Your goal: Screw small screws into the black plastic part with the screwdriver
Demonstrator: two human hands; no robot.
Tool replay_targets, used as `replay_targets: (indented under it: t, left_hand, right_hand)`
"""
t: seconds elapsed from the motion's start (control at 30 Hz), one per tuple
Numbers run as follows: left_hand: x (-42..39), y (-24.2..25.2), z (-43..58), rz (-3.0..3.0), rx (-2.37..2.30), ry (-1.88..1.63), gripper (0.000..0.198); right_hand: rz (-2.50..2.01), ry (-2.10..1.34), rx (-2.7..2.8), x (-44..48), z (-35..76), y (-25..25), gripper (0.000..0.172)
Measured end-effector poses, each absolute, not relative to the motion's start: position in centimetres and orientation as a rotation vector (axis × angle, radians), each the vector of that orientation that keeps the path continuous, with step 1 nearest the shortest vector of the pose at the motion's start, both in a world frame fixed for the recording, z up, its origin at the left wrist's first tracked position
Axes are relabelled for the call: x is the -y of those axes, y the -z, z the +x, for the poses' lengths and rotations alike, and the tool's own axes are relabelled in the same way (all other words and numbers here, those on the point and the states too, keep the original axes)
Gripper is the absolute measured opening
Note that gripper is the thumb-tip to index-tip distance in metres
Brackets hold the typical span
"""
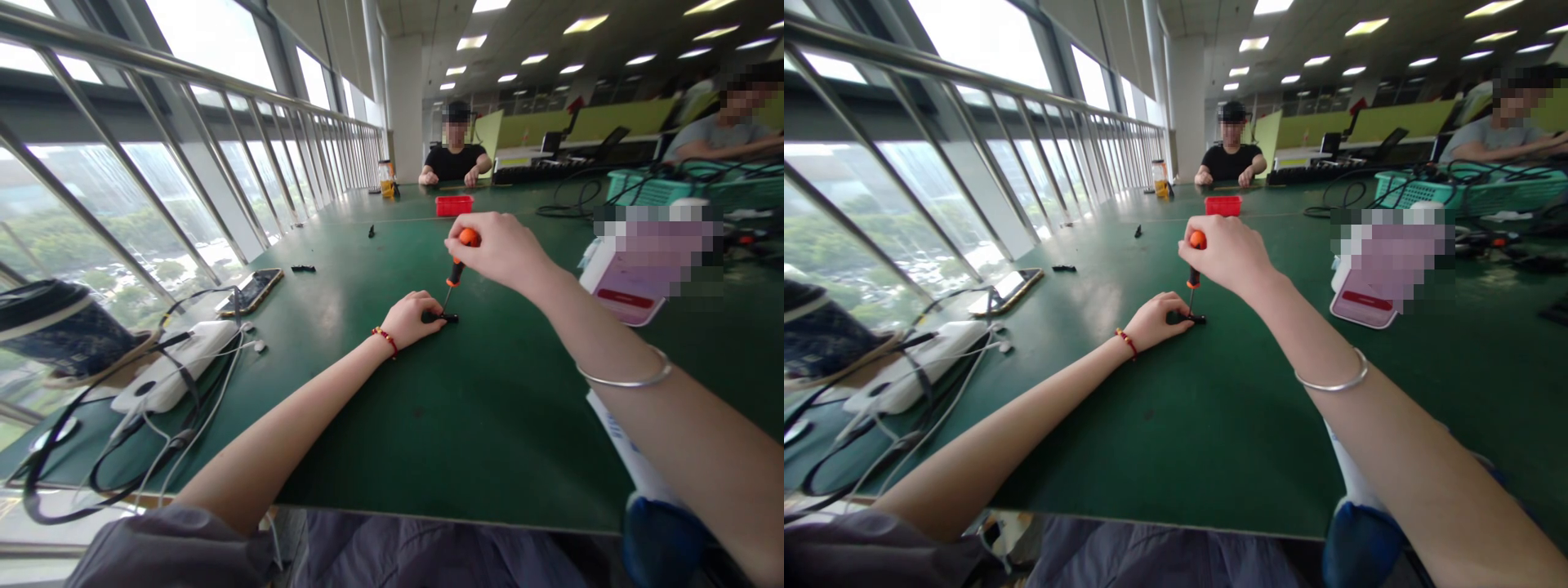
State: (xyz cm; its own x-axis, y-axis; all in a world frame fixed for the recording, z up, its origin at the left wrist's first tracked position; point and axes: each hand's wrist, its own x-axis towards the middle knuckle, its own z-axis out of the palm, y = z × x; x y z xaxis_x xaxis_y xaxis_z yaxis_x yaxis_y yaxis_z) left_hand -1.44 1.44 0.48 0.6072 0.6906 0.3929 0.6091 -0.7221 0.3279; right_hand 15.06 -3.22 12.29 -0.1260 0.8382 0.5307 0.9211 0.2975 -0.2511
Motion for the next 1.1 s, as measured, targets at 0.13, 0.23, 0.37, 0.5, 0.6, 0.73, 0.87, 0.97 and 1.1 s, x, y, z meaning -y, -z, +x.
replay_targets:
  t: [0.13,0.23,0.37,0.5,0.6,0.73,0.87,0.97,1.1]
  left_hand:
    - [-1.4,-0.5,-1.4,2.682,-1.121,-0.744,0.010]
    - [-1.3,-0.6,-1.3,2.713,-1.169,-0.731,0.011]
    - [-1.4,-0.5,-1.2,2.725,-1.277,-0.721,0.012]
    - [-1.6,-0.4,-1.2,2.716,-1.349,-0.734,0.014]
    - [-1.7,-0.4,-1.1,2.698,-1.422,-0.726,0.015]
    - [-1.6,-0.5,-1.0,2.688,-1.473,-0.706,0.016]
    - [-1.5,-0.6,-1.0,2.690,-1.480,-0.700,0.016]
    - [-1.5,-0.6,-1.0,2.683,-1.478,-0.704,0.017]
    - [-1.6,-0.5,-1.1,2.672,-1.472,-0.717,0.016]
  right_hand:
    - [-1.567,0.226,1.993,3.2,14.9,-12.1,0.023]
    - [-1.598,0.265,2.004,3.1,14.9,-12.0,0.027]
    - [-1.637,0.300,2.016,2.7,14.9,-12.0,0.025]
    - [-1.698,0.254,2.056,2.1,14.6,-12.5,0.027]
    - [-1.719,0.213,2.069,1.3,14.2,-13.0,0.033]
    - [-1.708,0.192,2.035,0.5,13.8,-13.2,0.030]
    - [-1.728,0.196,1.986,0.2,13.9,-12.9,0.021]
    - [-1.728,0.218,1.960,0.4,13.9,-12.7,0.020]
    - [-1.725,0.259,1.956,0.6,13.6,-12.7,0.020]
